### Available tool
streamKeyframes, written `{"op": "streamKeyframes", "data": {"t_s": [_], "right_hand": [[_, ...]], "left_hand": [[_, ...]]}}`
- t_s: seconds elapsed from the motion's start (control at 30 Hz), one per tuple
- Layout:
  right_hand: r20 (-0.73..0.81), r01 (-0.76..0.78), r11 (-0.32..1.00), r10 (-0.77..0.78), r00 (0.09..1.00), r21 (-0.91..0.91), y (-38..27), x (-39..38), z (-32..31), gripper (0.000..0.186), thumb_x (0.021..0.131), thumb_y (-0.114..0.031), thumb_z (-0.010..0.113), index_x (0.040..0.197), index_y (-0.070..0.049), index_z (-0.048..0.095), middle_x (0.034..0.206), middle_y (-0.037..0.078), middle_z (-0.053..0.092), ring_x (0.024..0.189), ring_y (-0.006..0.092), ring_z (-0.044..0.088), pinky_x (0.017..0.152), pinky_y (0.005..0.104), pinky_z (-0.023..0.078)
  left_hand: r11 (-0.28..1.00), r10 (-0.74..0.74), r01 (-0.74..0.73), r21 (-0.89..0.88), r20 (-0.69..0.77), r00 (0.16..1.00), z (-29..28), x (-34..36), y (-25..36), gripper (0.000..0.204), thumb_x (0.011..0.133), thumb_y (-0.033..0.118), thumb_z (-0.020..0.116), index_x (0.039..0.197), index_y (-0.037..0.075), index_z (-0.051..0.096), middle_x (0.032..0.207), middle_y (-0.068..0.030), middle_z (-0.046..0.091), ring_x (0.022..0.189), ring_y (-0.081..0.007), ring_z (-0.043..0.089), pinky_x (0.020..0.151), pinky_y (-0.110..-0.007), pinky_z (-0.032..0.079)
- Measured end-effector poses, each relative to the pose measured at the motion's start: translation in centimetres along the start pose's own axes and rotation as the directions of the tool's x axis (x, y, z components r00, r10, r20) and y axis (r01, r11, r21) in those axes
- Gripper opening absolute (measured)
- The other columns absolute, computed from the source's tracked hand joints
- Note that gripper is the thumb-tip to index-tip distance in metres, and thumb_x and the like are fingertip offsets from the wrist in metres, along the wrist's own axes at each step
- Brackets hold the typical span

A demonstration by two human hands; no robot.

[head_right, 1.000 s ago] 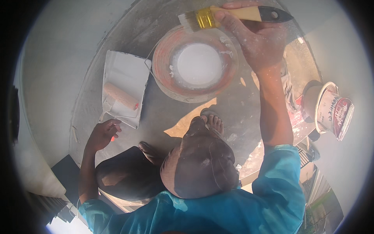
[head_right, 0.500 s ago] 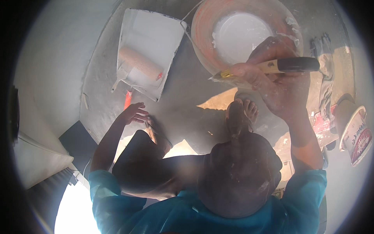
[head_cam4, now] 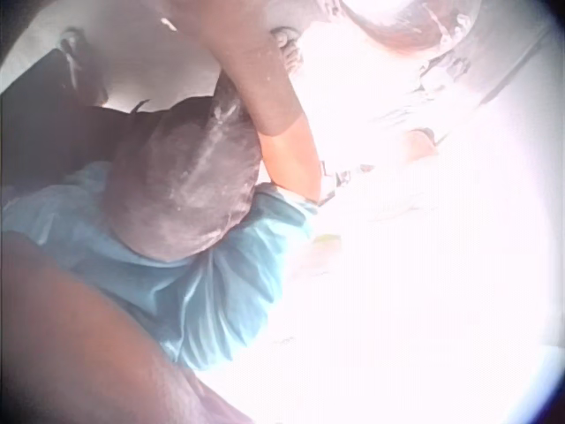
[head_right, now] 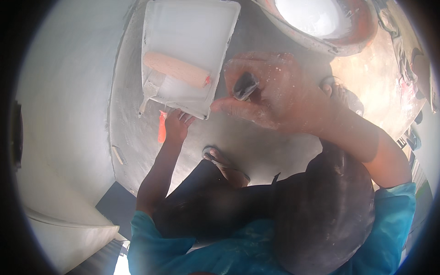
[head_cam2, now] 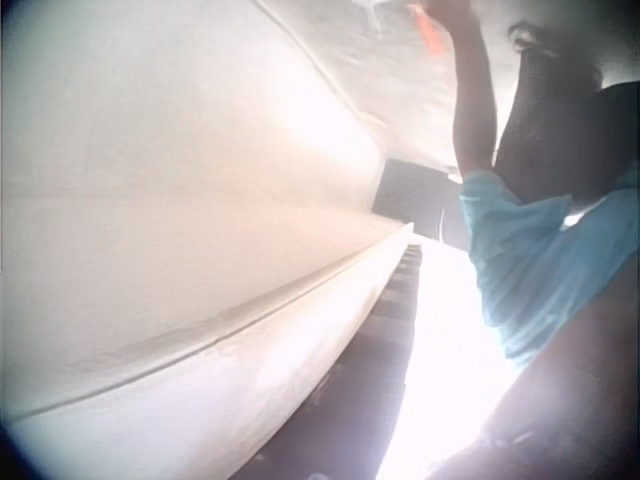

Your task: The person paints a curved wall section using a paintbrush and a small bucket of white paint. They repeatedly dip the brush into the bucket and apply paint to the wall surface, occasionally adjusting position while remaining crouched.

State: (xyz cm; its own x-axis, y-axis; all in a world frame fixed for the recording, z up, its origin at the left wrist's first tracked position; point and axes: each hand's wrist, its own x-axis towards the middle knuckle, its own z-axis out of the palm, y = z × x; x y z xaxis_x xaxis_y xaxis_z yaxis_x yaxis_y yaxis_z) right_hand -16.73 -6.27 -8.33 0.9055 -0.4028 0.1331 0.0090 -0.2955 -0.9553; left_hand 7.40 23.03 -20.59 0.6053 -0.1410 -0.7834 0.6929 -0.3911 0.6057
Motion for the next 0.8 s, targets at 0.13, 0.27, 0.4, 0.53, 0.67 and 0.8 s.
{"op": "streamKeyframes", "data": {"t_s": [0.13,0.27,0.4,0.53,0.67,0.8], "right_hand": [[-0.080,-0.047,0.999,0.044,0.996,-0.025,0.2,-6.0,2.9,0.028,0.083,-0.025,0.087,0.088,-0.004,0.069,0.072,0.007,0.068,0.063,0.0164,0.069,0.057,0.0297,0.056],[-0.162,-0.068,0.993,0.051,0.985,-0.101,0.7,-11.3,5.4,0.029,0.083,-0.027,0.087,0.084,-0.004,0.069,0.070,0.004,0.066,0.065,0.0121,0.066,0.058,0.0283,0.050],[-0.258,-0.047,0.988,0.007,0.966,-0.149,2.3,-15.1,7.4,0.032,0.084,-0.033,0.083,0.089,-0.004,0.070,0.081,0.003,0.066,0.068,0.0087,0.064,0.057,0.0245,0.051],[-0.372,0.084,0.985,-0.136,0.918,-0.152,4.4,-18.8,9.0,0.034,0.082,-0.035,0.082,0.096,-0.005,0.073,0.086,0.004,0.068,0.068,0.0080,0.066,0.056,0.0204,0.056],[-0.289,0.134,0.947,-0.221,0.931,-0.292,1.6,-25.6,9.0,0.031,0.084,-0.024,0.083,0.102,-0.002,0.071,0.090,0.007,0.070,0.071,0.0105,0.066,0.061,0.0227,0.056],[-0.563,0.042,0.997,0.001,0.826,0.065,3.5,-27.7,16.2,0.033,0.078,-0.025,0.087,0.098,-0.003,0.073,0.091,0.006,0.071,0.071,0.0073,0.068,0.060,0.0186,0.057]], "left_hand": [[0.982,0.168,-0.167,0.084,-0.005,0.986,-0.9,2.0,-0.3,0.039,0.100,0.011,0.046,0.136,-0.005,0.046,0.130,-0.0162,0.053,0.118,-0.0314,0.058,0.093,-0.055,0.059],[0.940,0.307,-0.308,0.148,0.029,0.951,-1.5,3.6,-0.3,0.038,0.099,0.012,0.050,0.132,-0.007,0.050,0.125,-0.0151,0.057,0.113,-0.0278,0.060,0.086,-0.050,0.064],[0.891,0.418,-0.427,0.151,0.092,0.904,-1.8,4.5,-0.4,0.036,0.100,0.011,0.050,0.131,-0.007,0.050,0.124,-0.0152,0.058,0.111,-0.0274,0.061,0.087,-0.051,0.064],[0.825,0.534,-0.554,0.116,0.162,0.830,-2.5,6.7,-0.2,0.034,0.098,0.008,0.052,0.129,-0.007,0.050,0.122,-0.0164,0.058,0.108,-0.0282,0.062,0.086,-0.054,0.064],[0.776,0.602,-0.621,0.109,0.163,0.781,-2.1,7.1,-0.3,0.044,0.099,0.004,0.050,0.142,-0.003,0.041,0.134,-0.0190,0.055,0.120,-0.0355,0.060,0.093,-0.061,0.059],[0.715,0.658,-0.682,0.155,0.182,0.731,-4.9,8.1,0.5,0.043,0.099,0.006,0.053,0.140,-0.003,0.044,0.133,-0.0180,0.056,0.118,-0.0338,0.062,0.088,-0.057,0.062]]}}
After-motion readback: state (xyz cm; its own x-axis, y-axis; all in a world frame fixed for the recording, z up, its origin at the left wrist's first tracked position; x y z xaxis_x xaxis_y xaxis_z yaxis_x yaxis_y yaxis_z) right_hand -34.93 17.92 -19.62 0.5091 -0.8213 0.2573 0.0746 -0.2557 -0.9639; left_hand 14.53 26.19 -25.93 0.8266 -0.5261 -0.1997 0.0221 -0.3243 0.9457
